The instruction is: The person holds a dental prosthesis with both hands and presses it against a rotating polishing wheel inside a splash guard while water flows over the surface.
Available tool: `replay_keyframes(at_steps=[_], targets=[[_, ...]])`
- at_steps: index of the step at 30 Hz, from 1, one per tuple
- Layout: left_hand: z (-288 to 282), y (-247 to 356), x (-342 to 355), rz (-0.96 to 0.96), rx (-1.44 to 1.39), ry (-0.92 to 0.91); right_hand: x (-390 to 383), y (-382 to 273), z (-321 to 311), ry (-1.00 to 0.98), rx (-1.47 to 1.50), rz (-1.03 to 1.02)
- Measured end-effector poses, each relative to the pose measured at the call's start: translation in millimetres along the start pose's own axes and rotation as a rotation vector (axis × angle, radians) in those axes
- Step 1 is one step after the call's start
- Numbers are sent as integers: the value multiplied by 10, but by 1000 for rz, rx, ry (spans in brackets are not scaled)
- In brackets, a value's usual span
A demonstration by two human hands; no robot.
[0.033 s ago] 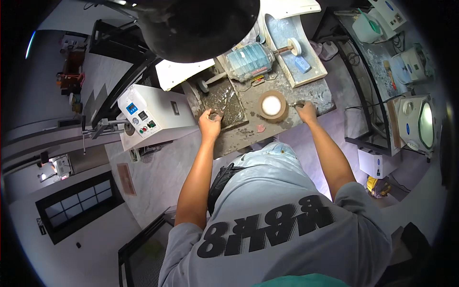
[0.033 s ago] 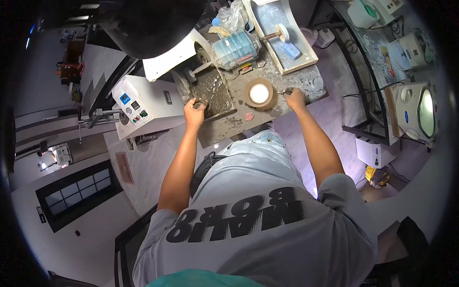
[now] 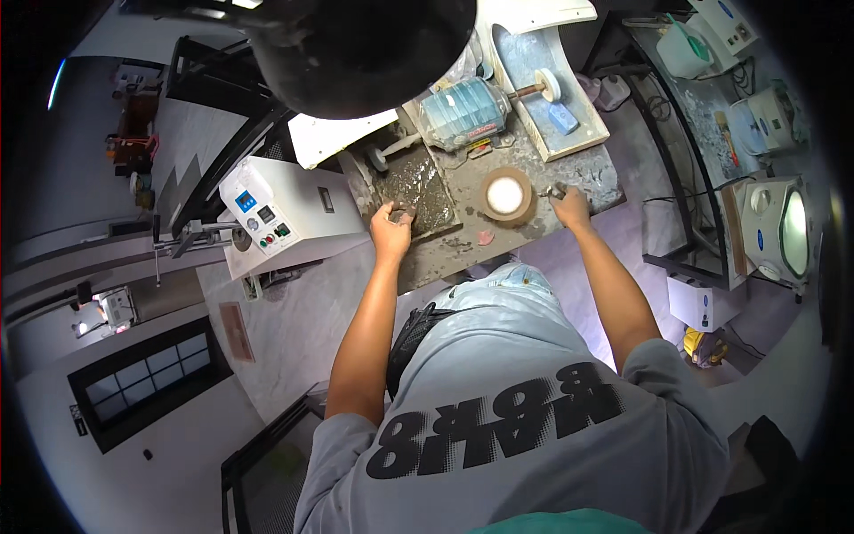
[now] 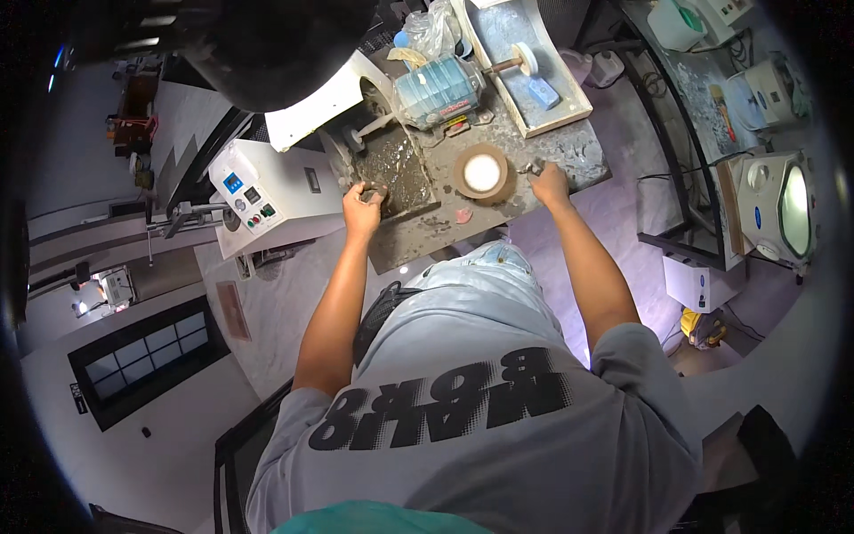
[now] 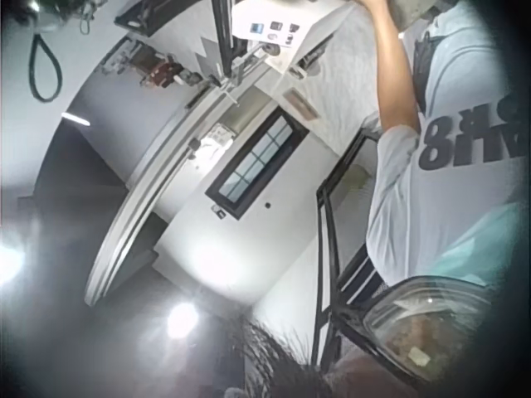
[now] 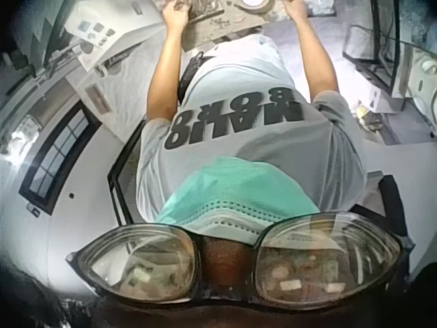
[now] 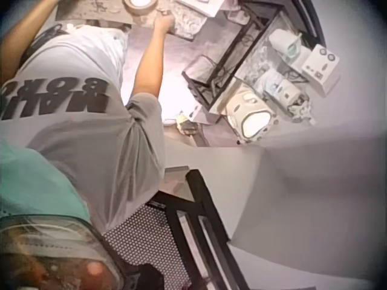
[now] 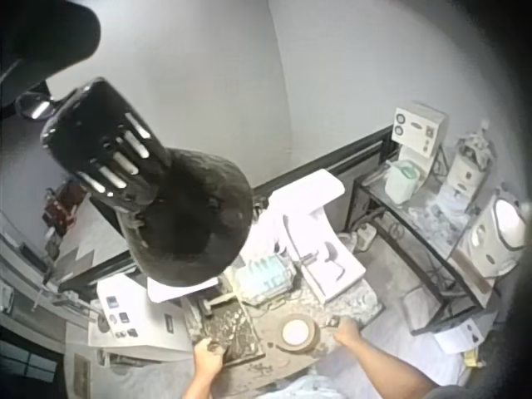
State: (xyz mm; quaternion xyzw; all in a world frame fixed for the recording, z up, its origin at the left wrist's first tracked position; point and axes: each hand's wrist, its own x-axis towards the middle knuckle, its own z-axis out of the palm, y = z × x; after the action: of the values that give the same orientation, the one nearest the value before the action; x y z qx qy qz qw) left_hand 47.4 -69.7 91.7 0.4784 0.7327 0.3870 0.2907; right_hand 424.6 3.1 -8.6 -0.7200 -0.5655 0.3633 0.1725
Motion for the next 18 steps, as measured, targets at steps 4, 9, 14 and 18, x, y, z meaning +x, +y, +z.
replay_keyframes(at_steps=[4,9,14,18], targets=[[-24,-105,-16,-6,-15,56,-183,-376,-70,197,-133,-256],[61,-26,-2,-38,-42,70,-569,-947,9,0,-71,-931],[6,-99,18,-86,-50,44,-932,-1300,810,-526,-603,-1258],[7,184,40,-117,-120,46,-1026,-1120,1339,-487,-775,-874]])
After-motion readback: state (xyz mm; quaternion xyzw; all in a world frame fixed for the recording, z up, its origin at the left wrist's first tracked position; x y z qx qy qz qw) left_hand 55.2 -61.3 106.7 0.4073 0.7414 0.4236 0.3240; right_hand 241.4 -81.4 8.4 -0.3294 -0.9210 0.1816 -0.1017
